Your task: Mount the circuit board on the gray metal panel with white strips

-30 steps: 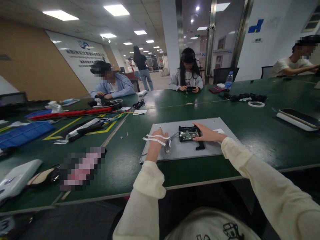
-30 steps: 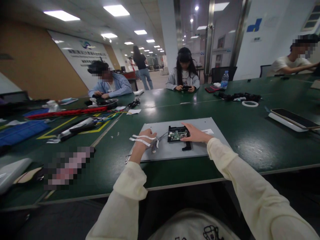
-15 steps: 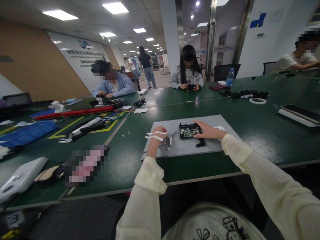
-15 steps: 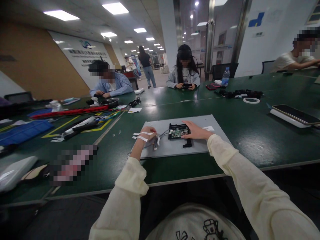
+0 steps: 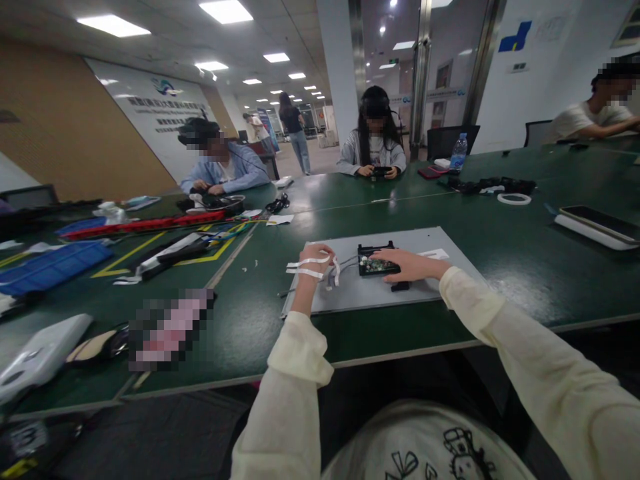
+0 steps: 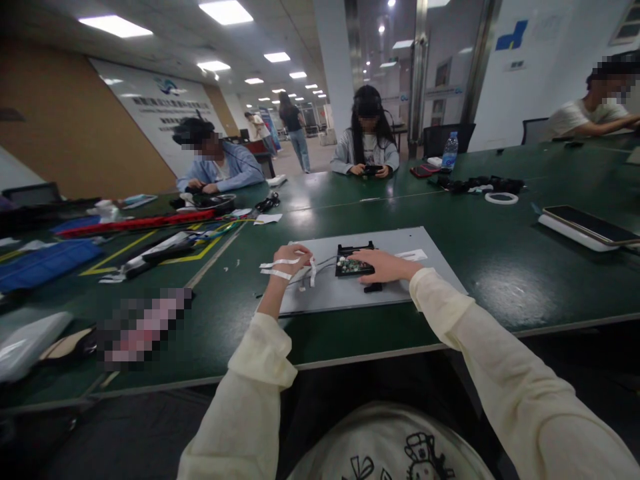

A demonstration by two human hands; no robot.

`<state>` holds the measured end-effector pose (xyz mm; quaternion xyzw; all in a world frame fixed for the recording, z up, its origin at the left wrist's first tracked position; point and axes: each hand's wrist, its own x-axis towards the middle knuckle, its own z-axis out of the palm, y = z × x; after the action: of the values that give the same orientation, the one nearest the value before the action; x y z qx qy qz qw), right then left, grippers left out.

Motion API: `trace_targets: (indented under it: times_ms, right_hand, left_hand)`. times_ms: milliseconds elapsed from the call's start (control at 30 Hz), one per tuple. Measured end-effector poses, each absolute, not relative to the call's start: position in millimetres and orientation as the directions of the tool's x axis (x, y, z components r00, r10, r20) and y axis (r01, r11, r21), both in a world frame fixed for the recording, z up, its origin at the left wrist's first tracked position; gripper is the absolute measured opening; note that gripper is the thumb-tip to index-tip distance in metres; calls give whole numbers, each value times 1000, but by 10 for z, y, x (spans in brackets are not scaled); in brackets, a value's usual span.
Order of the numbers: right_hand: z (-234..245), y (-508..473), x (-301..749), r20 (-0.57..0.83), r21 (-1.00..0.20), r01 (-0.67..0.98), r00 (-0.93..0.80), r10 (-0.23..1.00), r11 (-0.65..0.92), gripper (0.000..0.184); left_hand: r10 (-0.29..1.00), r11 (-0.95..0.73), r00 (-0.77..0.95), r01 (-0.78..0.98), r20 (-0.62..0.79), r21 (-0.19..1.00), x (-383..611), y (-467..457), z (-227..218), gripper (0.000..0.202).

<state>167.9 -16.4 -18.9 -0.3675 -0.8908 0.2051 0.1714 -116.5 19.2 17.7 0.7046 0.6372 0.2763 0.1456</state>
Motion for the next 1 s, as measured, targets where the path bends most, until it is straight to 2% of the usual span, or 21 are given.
trace_targets:
  times_ms: [67,200,333,433,533,700,800,900,1000]
  right_hand:
    - [-186,-160,1694,157,-496,574,-679,717,652,71]
    - [-193,-137,1732,141,-504,575,-682,718,645,69]
    - [-212,-120,1747,126,-518,582,-673,729,627,69]
    - [-230,-108,1752,114,-512,593,-670,733,622,69]
    - [-254,-89,1758,116,-491,595,-679,725,636,69]
    - [-304,-51,1772,134,-470,578,-701,700,668,69]
    - [-291,-59,1770,147,-480,576,-691,708,662,69]
    - [-194,-119,1716,233,-504,563,-642,730,655,71]
    - [-37,-226,1568,336,-668,431,-552,763,607,63]
  left_hand:
    - [973,-149,-1,759,230,634,-1162,211,171,12]
    - [967,-146,-113,486,228,862,-1138,266,155,15]
    - [964,-207,-122,204,235,957,-1073,211,218,26]
    - [977,-194,-80,43,197,980,-1034,123,307,31]
    - [990,-138,-39,-129,134,982,-1048,85,381,26]
    - [983,-177,-108,-378,147,909,-1137,138,440,19]
    - [982,-190,-73,-419,176,888,-1124,153,442,22]
    - [982,-169,15,-384,189,908,-1044,138,414,28]
    - [969,-205,55,-361,240,910,-928,107,365,35]
